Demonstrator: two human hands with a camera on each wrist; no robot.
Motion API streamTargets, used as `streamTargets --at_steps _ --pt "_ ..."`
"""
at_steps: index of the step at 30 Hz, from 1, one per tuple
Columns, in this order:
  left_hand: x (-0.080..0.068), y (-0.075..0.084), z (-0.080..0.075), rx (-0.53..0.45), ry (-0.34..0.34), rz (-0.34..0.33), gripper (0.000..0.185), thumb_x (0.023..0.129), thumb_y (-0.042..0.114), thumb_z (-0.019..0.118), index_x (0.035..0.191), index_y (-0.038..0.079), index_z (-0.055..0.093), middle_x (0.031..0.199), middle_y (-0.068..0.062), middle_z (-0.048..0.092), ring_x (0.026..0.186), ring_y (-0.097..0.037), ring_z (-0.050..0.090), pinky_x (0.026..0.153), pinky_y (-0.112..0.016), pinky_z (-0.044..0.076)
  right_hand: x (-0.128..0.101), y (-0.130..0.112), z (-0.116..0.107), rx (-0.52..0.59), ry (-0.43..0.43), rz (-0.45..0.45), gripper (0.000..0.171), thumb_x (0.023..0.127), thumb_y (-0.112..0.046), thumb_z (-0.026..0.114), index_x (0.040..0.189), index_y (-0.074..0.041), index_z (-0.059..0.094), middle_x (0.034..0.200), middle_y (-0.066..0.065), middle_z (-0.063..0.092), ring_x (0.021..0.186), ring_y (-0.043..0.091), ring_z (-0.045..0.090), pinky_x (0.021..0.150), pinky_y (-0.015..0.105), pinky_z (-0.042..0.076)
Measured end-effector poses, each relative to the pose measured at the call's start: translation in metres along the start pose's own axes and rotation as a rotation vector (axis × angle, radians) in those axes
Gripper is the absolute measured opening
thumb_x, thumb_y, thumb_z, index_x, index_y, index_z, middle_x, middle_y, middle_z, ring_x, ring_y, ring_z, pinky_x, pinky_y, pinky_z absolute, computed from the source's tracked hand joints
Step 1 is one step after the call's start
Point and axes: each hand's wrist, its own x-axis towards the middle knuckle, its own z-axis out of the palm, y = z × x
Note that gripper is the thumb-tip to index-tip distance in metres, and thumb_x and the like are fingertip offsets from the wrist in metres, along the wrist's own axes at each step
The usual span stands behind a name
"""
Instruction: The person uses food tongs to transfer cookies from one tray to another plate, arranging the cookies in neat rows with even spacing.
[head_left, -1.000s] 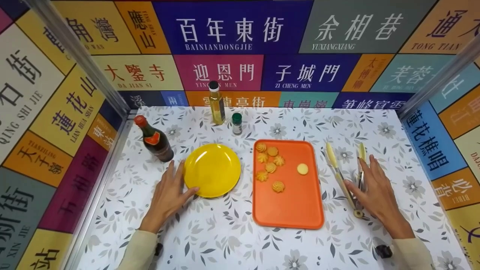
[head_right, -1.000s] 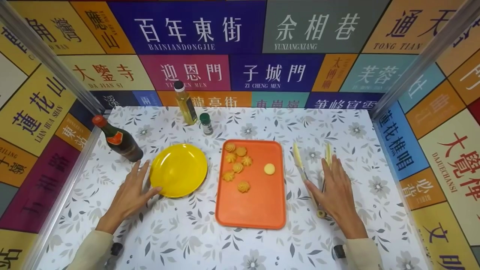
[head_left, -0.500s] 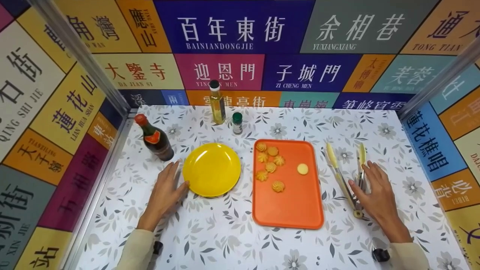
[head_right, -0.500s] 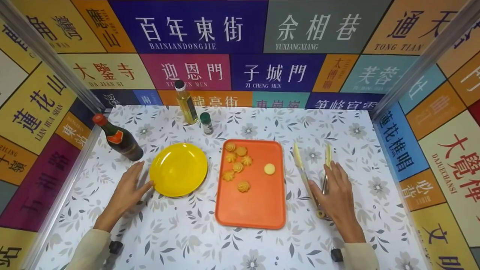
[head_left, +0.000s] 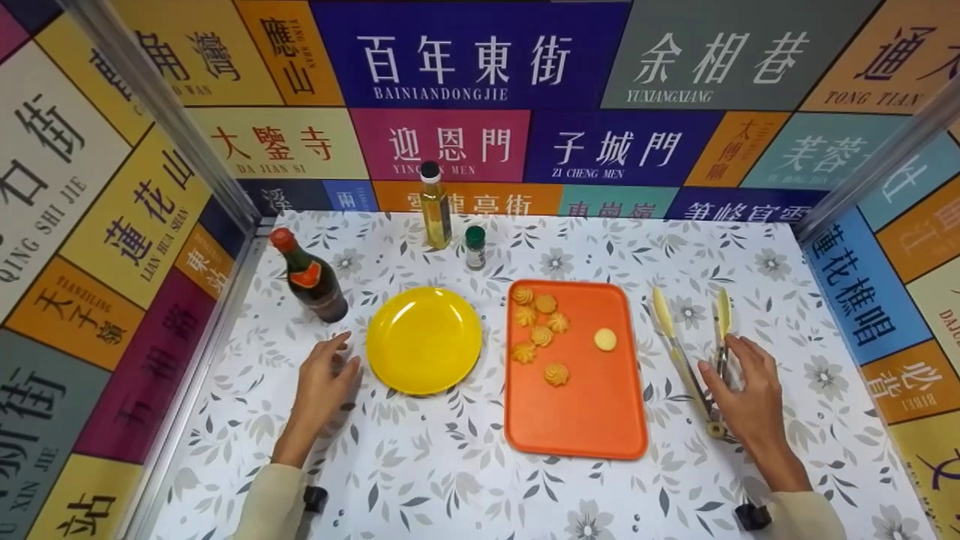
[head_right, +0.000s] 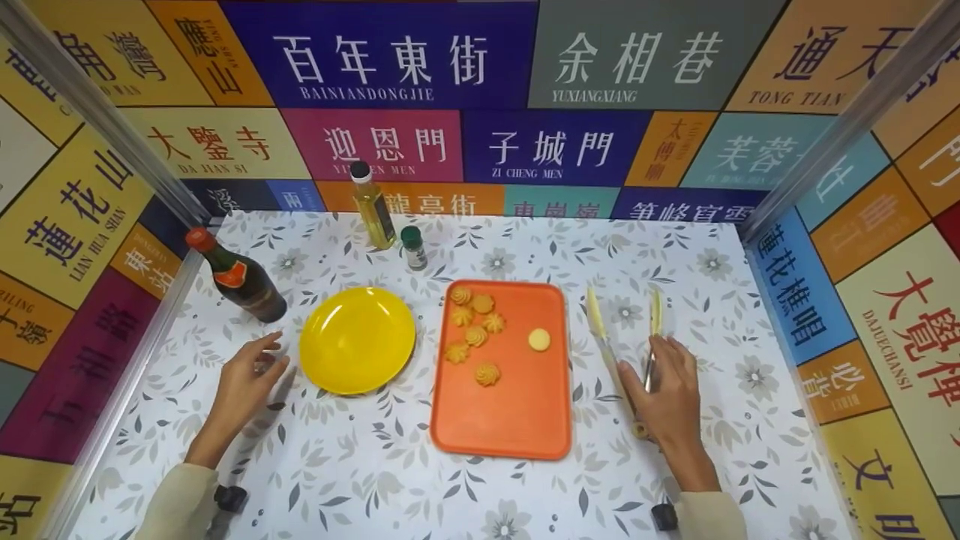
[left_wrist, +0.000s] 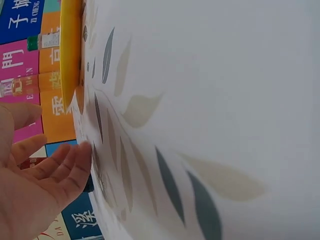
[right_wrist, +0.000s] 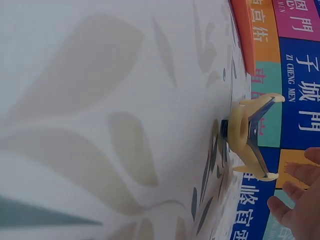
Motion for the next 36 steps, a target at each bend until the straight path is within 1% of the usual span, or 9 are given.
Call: streamTargets --at_steps 2,5,7,12,15,22,27,30,36 --pt "-0.001 -0.001 0.0 -0.014 -0.004 -0.019 0.052 0.106 0.011 0.072 0.156 0.002 0.059 0.134 -0.022 0.067 0.114 -0.036 0.066 0.101 -0.051 0.059 -0.001 0.001 0.002 -0.002 0.003 -0.002 0.061 0.092 -0.006 0.086 0.147 0.005 0.065 0.151 0.032 0.059 0.145 0.05 0.048 0.117 0.013 0.031" --pt "-0.003 -0.002 0.001 -0.039 -0.011 -0.047 0.053 0.106 0.011 0.072 0.157 0.003 0.059 0.128 -0.021 0.069 0.111 -0.034 0.069 0.099 -0.048 0.059 -0.001 0.002 0.004 0.001 -0.016 -0.006 0.062 0.091 -0.006 0.086 0.148 0.008 0.063 0.15 0.033 0.059 0.143 0.05 0.047 0.119 0.016 0.03" --pt "-0.003 -0.003 0.002 -0.059 -0.013 -0.066 0.055 0.106 0.011 0.073 0.158 0.003 0.058 0.124 -0.02 0.071 0.109 -0.033 0.07 0.094 -0.041 0.06 -0.002 0.002 0.005 -0.005 -0.045 -0.001 0.065 0.091 -0.007 0.086 0.148 0.01 0.06 0.151 0.034 0.056 0.142 0.051 0.045 0.121 0.026 0.032" --pt "-0.004 -0.003 0.004 -0.106 -0.021 -0.094 0.057 0.106 0.012 0.073 0.16 0.004 0.056 0.12 -0.017 0.071 0.102 -0.028 0.068 0.076 -0.023 0.058 -0.003 0.002 0.006 -0.017 -0.105 0.033 0.076 0.091 -0.011 0.086 0.154 0.012 0.051 0.158 0.036 0.045 0.144 0.055 0.038 0.119 0.061 0.033" --pt "-0.004 -0.003 0.005 -0.134 -0.024 -0.097 0.057 0.106 0.012 0.073 0.16 0.004 0.056 0.119 -0.017 0.072 0.098 -0.026 0.069 0.07 -0.02 0.057 -0.003 0.002 0.005 -0.022 -0.127 0.069 0.082 0.092 -0.015 0.086 0.158 0.012 0.046 0.162 0.036 0.038 0.148 0.056 0.034 0.121 0.068 0.031" --pt "-0.005 -0.001 0.007 -0.299 -0.059 -0.178 0.059 0.108 0.011 0.07 0.164 0.007 0.051 0.116 -0.02 0.074 0.081 -0.027 0.073 0.06 -0.027 0.062 -0.002 0.004 0.006 -0.05 -0.187 0.166 0.089 0.098 -0.026 0.084 0.165 0.009 0.036 0.165 0.036 0.033 0.151 0.057 0.03 0.121 0.073 0.03" --pt "-0.005 -0.002 0.009 -0.426 -0.1 -0.215 0.063 0.109 0.01 0.069 0.167 0.007 0.045 0.112 -0.023 0.077 0.069 -0.03 0.073 0.054 -0.029 0.061 -0.002 0.005 0.006 -0.053 -0.209 0.232 0.097 0.1 -0.035 0.081 0.169 0.008 0.028 0.167 0.038 0.03 0.152 0.059 0.027 0.122 0.075 0.028" --pt "-0.005 -0.002 0.01 -0.443 -0.126 -0.229 0.065 0.11 0.013 0.069 0.169 0.009 0.042 0.108 -0.021 0.078 0.064 -0.029 0.071 0.052 -0.027 0.059 -0.001 0.004 0.007 -0.061 -0.215 0.26 0.101 0.1 -0.039 0.081 0.17 0.009 0.025 0.167 0.038 0.029 0.153 0.058 0.027 0.122 0.075 0.028" --pt "-0.005 -0.002 0.014 -0.496 -0.166 -0.247 0.066 0.112 0.015 0.066 0.171 0.01 0.038 0.101 -0.022 0.079 0.062 -0.03 0.073 0.048 -0.027 0.058 -0.001 0.004 0.013 -0.042 -0.169 0.325 0.105 0.099 -0.042 0.082 0.171 0.007 0.023 0.159 0.036 0.036 0.142 0.054 0.038 0.116 0.067 0.035"
